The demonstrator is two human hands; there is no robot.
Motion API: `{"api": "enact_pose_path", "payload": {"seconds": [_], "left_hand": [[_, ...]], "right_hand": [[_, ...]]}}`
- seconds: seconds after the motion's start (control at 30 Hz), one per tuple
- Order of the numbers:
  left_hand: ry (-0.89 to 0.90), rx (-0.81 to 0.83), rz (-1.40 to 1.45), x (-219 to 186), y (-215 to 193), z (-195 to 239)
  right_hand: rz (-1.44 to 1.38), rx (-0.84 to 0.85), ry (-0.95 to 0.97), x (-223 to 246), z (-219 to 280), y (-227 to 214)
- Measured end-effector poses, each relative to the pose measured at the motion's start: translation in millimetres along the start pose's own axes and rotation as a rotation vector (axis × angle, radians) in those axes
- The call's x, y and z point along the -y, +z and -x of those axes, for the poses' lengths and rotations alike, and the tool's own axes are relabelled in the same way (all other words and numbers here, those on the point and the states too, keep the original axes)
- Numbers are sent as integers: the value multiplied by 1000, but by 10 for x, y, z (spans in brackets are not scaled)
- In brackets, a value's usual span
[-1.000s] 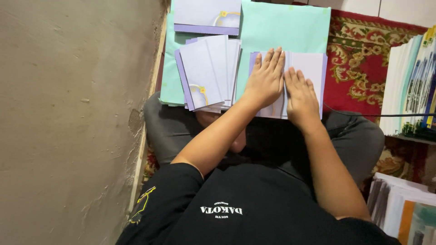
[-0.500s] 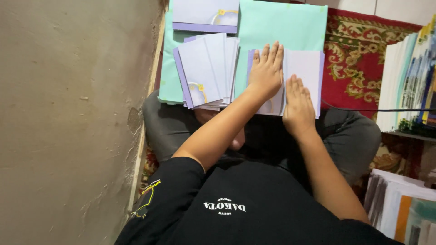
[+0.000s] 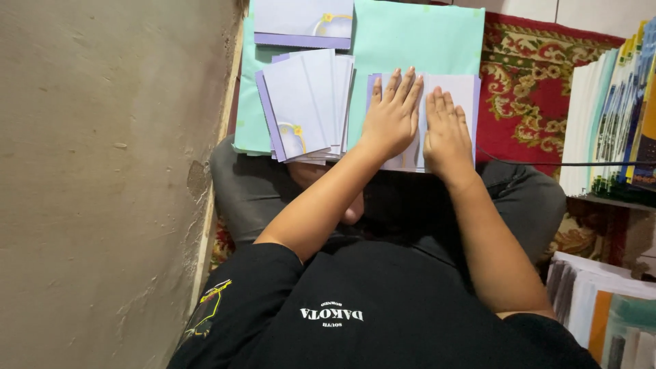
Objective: Folding individual sheets of paper into booklets and stacking them while sitting on the floor.
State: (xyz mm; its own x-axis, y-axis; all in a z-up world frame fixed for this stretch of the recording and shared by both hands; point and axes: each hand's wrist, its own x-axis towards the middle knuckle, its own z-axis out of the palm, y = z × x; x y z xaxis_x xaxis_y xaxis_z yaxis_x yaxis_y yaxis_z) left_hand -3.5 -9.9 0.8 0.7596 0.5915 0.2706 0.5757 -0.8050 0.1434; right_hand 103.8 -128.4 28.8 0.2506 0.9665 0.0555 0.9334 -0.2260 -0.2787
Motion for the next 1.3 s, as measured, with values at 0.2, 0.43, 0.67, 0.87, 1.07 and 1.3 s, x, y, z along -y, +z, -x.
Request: {"api": "enact_pose_path", "payload": {"seconds": [0.2,0.43,0.67,0.87,1.07,1.3], "left_hand": [[-14,60,11,7,-3,-56],[-21,97,1,-3,-37,-60],[-42,135,-9,9,-118,-117],[-35,337,37,20,-454,-296],[-20,386,17,10,-558,-292],[-53,360,20,20,-494,-343]], "right_hand": [[83,-149,-68,88,422,144],[26,-104,-46,91,68,91],[-12,-92,14,69,-324,57],[55,-143,-15,136,403,231],[100,-106,-13,70,380,186],[160,-70,-58,-96,-154,177]]}}
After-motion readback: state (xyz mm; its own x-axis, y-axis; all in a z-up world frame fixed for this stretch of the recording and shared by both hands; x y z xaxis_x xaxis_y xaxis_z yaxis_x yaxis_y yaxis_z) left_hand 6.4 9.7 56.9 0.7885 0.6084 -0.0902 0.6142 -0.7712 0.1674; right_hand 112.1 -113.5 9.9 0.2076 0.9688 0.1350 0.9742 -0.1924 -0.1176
